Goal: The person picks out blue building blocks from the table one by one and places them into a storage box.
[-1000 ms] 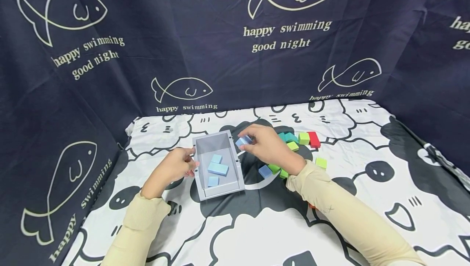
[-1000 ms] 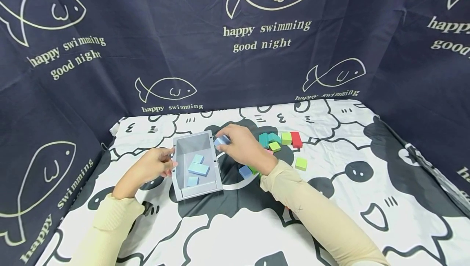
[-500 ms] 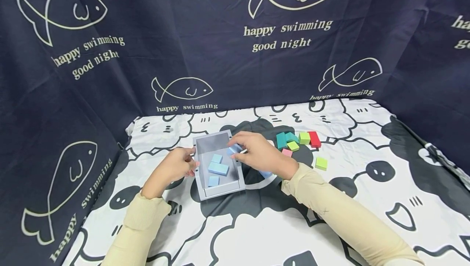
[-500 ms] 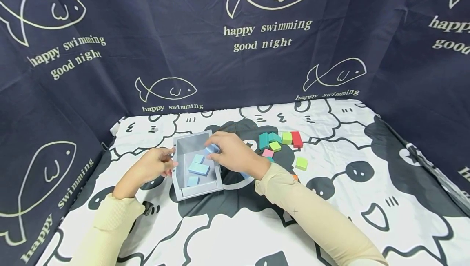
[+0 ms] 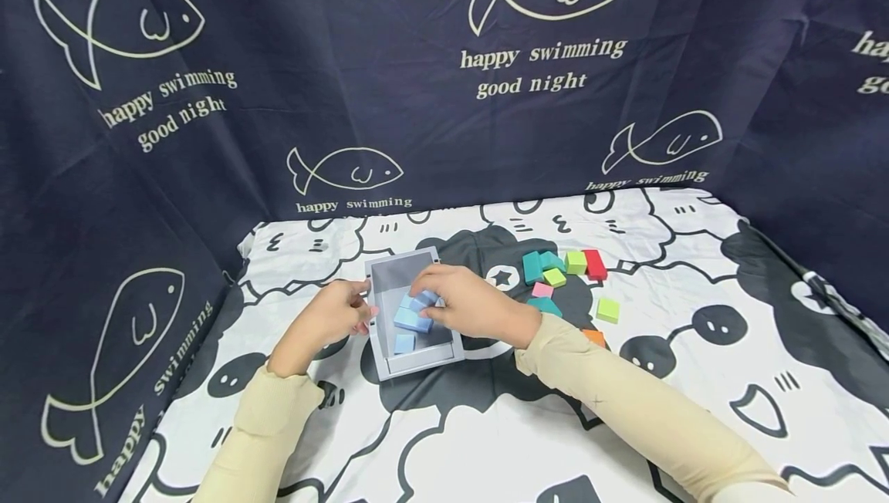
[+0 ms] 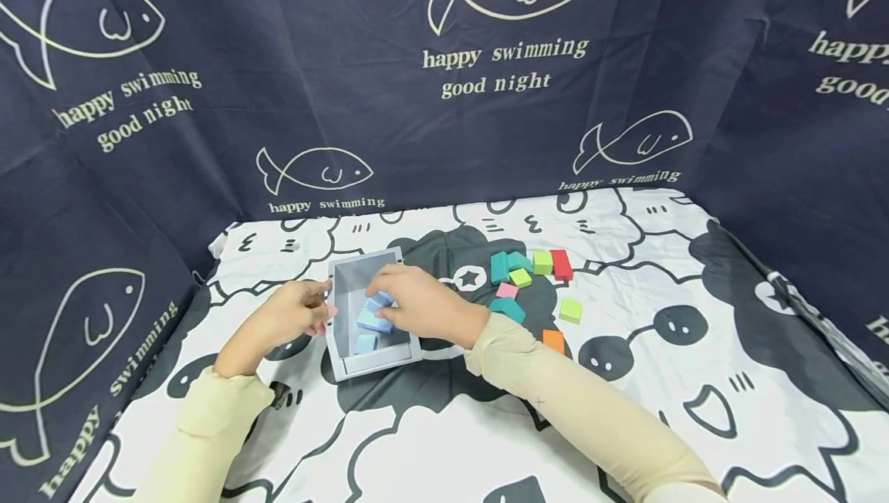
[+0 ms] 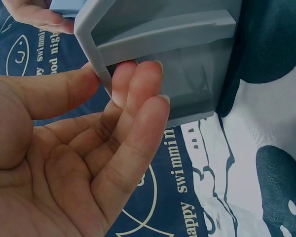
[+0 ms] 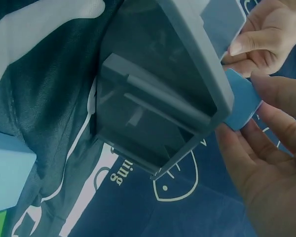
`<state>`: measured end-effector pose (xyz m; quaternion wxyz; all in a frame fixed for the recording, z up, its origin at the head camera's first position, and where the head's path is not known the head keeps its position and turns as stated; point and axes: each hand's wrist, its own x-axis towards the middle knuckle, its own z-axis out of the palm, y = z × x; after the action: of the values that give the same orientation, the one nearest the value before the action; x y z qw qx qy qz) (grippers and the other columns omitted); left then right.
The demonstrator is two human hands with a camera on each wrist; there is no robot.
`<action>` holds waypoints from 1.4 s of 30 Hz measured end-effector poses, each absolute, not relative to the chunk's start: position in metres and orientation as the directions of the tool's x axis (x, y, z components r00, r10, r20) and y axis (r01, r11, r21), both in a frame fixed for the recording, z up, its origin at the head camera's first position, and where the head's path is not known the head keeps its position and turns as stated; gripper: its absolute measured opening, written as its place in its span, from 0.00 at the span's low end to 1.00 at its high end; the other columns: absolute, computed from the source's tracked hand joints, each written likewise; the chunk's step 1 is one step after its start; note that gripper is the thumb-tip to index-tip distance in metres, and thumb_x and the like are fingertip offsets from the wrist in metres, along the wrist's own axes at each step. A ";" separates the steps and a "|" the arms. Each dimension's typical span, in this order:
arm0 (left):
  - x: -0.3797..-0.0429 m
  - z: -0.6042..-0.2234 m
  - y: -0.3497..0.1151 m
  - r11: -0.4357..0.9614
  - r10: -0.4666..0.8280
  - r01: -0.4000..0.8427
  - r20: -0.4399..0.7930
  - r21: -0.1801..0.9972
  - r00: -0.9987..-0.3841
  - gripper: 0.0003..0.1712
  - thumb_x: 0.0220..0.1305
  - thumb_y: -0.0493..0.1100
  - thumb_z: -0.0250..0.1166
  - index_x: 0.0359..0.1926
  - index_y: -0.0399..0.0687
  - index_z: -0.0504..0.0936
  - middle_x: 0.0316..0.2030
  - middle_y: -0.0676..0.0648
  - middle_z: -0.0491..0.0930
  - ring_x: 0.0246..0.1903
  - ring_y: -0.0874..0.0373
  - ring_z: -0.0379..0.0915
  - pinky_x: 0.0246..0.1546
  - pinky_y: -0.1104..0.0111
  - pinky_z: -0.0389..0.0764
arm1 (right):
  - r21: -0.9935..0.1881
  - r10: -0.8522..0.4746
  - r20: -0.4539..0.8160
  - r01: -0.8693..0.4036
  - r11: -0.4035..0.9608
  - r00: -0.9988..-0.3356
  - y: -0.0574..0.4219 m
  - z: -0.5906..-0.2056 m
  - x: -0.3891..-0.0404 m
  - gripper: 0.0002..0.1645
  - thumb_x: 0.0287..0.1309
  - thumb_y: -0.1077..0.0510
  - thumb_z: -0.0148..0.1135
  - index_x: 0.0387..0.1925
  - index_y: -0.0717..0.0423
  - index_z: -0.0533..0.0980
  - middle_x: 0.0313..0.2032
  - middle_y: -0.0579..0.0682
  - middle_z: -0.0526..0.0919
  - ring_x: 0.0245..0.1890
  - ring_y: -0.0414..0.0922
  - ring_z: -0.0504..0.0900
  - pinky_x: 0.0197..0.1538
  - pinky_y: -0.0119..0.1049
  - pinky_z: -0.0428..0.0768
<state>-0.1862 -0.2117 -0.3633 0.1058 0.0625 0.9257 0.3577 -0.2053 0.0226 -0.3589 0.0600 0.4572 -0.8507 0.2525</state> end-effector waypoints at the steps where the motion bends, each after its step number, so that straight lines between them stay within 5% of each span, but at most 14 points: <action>1: -0.186 -0.364 -0.212 0.737 0.189 0.037 -0.153 0.675 -0.970 0.34 0.59 0.37 0.62 0.63 0.29 0.61 0.19 0.48 0.77 0.22 0.48 0.78 0.23 0.68 0.73 | -0.364 -0.756 0.326 -0.813 0.454 -0.568 0.021 -0.360 -0.206 0.14 0.51 0.58 0.66 0.43 0.50 0.78 0.45 0.39 0.76 0.44 0.33 0.74 0.46 0.26 0.72; 22: -0.186 -0.361 -0.212 0.739 0.196 0.040 -0.158 0.673 -0.968 0.34 0.59 0.37 0.62 0.63 0.28 0.61 0.21 0.48 0.78 0.23 0.49 0.78 0.23 0.68 0.74 | -0.187 -0.880 0.124 -0.882 0.433 -0.459 0.003 -0.371 -0.205 0.14 0.49 0.62 0.67 0.40 0.51 0.81 0.42 0.40 0.79 0.43 0.34 0.75 0.48 0.29 0.73; 42: -0.186 -0.362 -0.212 0.743 0.205 0.049 -0.157 0.667 -0.966 0.34 0.60 0.38 0.61 0.63 0.28 0.60 0.20 0.48 0.78 0.22 0.50 0.78 0.22 0.67 0.73 | -0.136 -0.896 0.028 -0.890 0.436 -0.444 -0.003 -0.373 -0.201 0.15 0.48 0.61 0.67 0.41 0.47 0.81 0.42 0.37 0.80 0.45 0.35 0.76 0.46 0.30 0.74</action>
<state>-0.1863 -0.2121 -0.3617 0.1108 0.0683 0.9270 0.3519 -0.2010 -0.0032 -0.3735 -0.0239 0.5269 -0.8470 0.0655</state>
